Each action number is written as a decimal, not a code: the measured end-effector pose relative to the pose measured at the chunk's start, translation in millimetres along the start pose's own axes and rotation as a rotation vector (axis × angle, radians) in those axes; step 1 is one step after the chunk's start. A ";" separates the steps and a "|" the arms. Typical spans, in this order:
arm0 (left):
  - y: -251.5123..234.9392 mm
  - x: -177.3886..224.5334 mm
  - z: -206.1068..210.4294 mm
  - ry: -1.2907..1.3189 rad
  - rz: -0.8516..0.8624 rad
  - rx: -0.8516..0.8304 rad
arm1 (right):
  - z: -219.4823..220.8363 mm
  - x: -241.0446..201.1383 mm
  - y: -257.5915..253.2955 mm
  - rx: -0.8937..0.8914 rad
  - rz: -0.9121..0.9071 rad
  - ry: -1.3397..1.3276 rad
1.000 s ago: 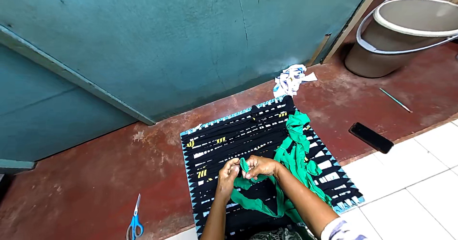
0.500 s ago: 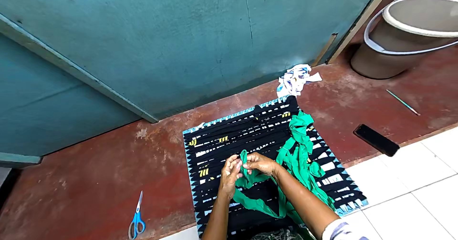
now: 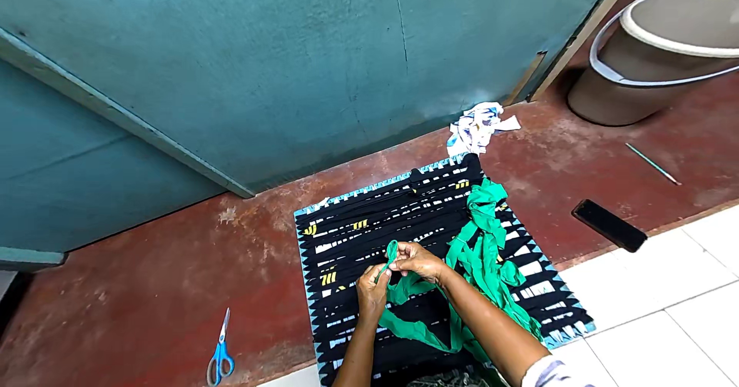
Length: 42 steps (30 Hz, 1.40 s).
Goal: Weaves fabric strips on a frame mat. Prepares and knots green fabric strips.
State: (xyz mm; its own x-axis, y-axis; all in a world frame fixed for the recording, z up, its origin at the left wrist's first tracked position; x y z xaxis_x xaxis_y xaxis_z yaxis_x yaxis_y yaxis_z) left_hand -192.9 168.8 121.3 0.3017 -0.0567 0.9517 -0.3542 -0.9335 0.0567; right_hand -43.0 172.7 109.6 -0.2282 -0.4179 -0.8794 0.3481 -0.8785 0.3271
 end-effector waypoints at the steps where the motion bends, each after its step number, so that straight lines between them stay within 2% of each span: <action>1: 0.7 2.4 0.4 -0.061 0.030 0.010 | 0.4 -0.2 -1.0 0.016 -0.001 0.010; 7: 2.0 10.2 2.3 -0.206 0.147 0.019 | 4.1 -0.9 -3.1 0.029 0.052 0.102; 10: 1.5 9.6 2.7 -0.246 0.167 0.007 | 4.3 -1.0 -4.5 0.017 0.035 0.057; 18: 6.2 7.2 -2.9 -0.191 0.180 -0.018 | 1.8 -2.5 -4.5 0.007 -0.031 -0.129; 22: 11.6 8.5 -4.5 -0.187 0.202 -0.023 | -2.7 -7.3 -4.7 -0.010 -0.051 -0.120; 24: 12.5 7.8 -4.0 -0.134 0.161 -0.052 | -0.1 -12.8 -3.9 -0.058 -0.050 -0.075; 27: 12.6 5.6 -3.9 0.096 -0.013 -0.126 | 9.5 -21.4 -0.9 -0.124 -0.063 0.010; 29: 11.9 2.5 -2.8 0.230 -0.070 -0.137 | 14.8 -20.9 0.1 -0.138 -0.072 0.049; 34: 10.9 -5.2 -6.2 0.288 -0.010 -0.047 | 12.3 -6.8 -4.9 -0.077 -0.032 -0.022; 38: 13.7 -4.3 -16.0 0.145 0.059 0.046 | 7.9 -8.3 -8.2 0.024 0.007 -0.083; 42: 17.3 -7.7 -22.2 -0.011 0.111 0.111 | 14.2 -12.2 -17.6 0.055 0.063 -0.027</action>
State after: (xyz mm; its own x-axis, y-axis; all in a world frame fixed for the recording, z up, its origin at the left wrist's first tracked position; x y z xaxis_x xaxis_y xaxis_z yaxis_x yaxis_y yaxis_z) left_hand -221.0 160.9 121.7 0.2759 -0.1648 0.9470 -0.2857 -0.9547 -0.0829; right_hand -59.3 190.0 119.5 -0.2321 -0.4783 -0.8470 0.3120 -0.8613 0.4009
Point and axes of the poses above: each hand's wrist, its own y-axis away from the middle knuckle, its own z-axis out of the palm, x = y × z, the point moved 6 cm from there along -y, towards the middle knuckle, and after that the axes turned 8 degrees about -x, right-handed, at the moved point
